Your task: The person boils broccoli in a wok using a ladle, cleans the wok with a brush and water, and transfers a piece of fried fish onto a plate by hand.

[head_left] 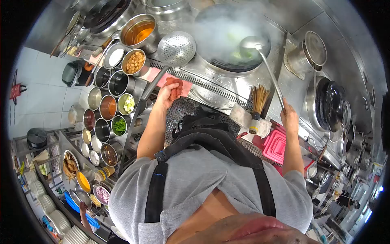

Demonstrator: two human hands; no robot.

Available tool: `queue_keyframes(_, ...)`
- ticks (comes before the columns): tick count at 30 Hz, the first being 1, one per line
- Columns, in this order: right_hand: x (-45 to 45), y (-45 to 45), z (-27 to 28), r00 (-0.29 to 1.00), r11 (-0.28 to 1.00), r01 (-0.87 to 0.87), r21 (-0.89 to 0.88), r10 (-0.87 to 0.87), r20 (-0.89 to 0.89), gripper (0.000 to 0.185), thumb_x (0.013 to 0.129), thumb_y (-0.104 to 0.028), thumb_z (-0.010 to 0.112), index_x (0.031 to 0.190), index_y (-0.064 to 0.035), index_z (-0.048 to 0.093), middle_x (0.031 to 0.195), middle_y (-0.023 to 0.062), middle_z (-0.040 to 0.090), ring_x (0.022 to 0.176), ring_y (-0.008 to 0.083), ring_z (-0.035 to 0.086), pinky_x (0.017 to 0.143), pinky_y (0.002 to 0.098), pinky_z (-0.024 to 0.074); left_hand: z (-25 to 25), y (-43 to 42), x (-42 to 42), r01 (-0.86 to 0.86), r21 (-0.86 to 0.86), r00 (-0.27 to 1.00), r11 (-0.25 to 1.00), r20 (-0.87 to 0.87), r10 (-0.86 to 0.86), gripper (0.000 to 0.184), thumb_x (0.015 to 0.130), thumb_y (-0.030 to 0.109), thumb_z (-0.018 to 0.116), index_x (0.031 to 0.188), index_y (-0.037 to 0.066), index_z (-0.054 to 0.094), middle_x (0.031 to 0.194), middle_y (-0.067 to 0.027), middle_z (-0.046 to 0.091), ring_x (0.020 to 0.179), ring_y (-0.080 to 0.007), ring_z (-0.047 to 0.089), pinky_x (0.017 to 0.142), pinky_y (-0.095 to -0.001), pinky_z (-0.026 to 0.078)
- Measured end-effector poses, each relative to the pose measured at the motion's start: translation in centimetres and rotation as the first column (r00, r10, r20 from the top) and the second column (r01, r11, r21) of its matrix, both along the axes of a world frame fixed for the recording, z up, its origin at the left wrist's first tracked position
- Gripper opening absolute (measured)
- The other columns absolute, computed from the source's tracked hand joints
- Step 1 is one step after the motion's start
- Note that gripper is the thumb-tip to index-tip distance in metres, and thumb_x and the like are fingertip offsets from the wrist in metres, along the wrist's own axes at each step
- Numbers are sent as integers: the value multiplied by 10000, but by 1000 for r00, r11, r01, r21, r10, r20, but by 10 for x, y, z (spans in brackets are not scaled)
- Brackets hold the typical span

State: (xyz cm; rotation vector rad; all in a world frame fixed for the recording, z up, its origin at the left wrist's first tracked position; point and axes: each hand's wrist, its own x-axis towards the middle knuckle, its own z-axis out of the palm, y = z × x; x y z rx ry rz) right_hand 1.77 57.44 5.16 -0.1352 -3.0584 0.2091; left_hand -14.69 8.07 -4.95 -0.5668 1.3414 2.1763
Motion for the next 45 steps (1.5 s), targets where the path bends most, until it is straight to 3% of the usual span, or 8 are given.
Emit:
queue_keyframes(6, 59, -1, 44, 995, 992, 94, -80, -97, -33, 592, 742, 11, 595, 1315, -101, 493, 771, 183, 586, 691, 370, 597, 642, 465, 467, 20, 55, -63, 135, 41, 981, 990, -145, -128, 317, 907, 290, 564, 1047, 9, 529, 835, -98, 626, 655, -199, 614, 495, -348, 467)
queue_keyframes(13, 28, 2, 18, 991, 999, 8, 43, -14, 136, 621, 774, -70, 590, 1362, -200, 437, 836, 204, 614, 737, 391, 618, 684, 482, 500, 16, 150, -128, 458, -141, 888, 878, 33, -458, 363, 928, 427, 484, 1014, 81, 551, 761, -92, 615, 684, -234, 652, 458, -334, 426)
queue_keyframes(18, -63, -22, -50, 992, 993, 60, -103, -48, 115, 637, 783, -53, 567, 1385, -189, 411, 909, 248, 624, 821, 423, 609, 751, 510, 468, -23, 176, -138, 290, -80, 957, 954, 43, -287, 105, 770, 84, 555, 850, 21, 582, 808, -157, 654, 630, -293, 645, 508, -362, 520)
queue_keyframes(28, -134, -47, -55, 946, 832, 321, -453, -302, 116, 574, 828, -117, 543, 1379, -82, 387, 947, 267, 635, 925, 423, 603, 814, 495, 464, -15, 172, -138, 356, -254, 933, 899, 36, -359, 181, 776, 109, 559, 957, 113, 545, 849, -77, 625, 706, -275, 693, 442, -337, 496)
queue_keyframes(35, -158, -57, -80, 966, 773, 251, -582, -239, 98, 592, 827, -137, 535, 1398, -110, 380, 933, 237, 649, 848, 408, 625, 763, 483, 479, -3, 174, -137, 399, -343, 916, 850, 97, -390, 171, 774, 119, 542, 944, 127, 548, 832, -67, 627, 704, -262, 698, 445, -326, 456)
queue_keyframes(38, -152, -70, -62, 933, 576, 356, -736, -174, 315, 602, 802, -95, 545, 1389, -116, 411, 859, 244, 641, 791, 381, 636, 734, 439, 486, 3, 176, -132, 376, -379, 926, 846, 127, -355, 178, 770, 143, 547, 948, 125, 552, 812, -64, 631, 701, -253, 695, 507, -338, 466)
queue_keyframes(41, -116, -53, -73, 997, 836, 69, -544, -74, 11, 590, 793, -97, 562, 1369, -144, 442, 858, 251, 631, 747, 400, 621, 695, 433, 491, -15, 173, -138, 403, -317, 915, 858, 163, -369, 190, 772, 174, 551, 957, 126, 551, 816, -65, 639, 707, -239, 692, 593, -369, 485)
queue_keyframes(45, -52, -34, -57, 986, 865, 160, -475, -161, 40, 569, 789, -83, 582, 1346, -123, 471, 780, 227, 628, 713, 392, 617, 670, 438, 477, -5, 173, -133, 393, -324, 919, 860, 136, -369, 201, 750, 188, 559, 926, 92, 556, 804, -105, 664, 725, -229, 679, 634, -358, 507)
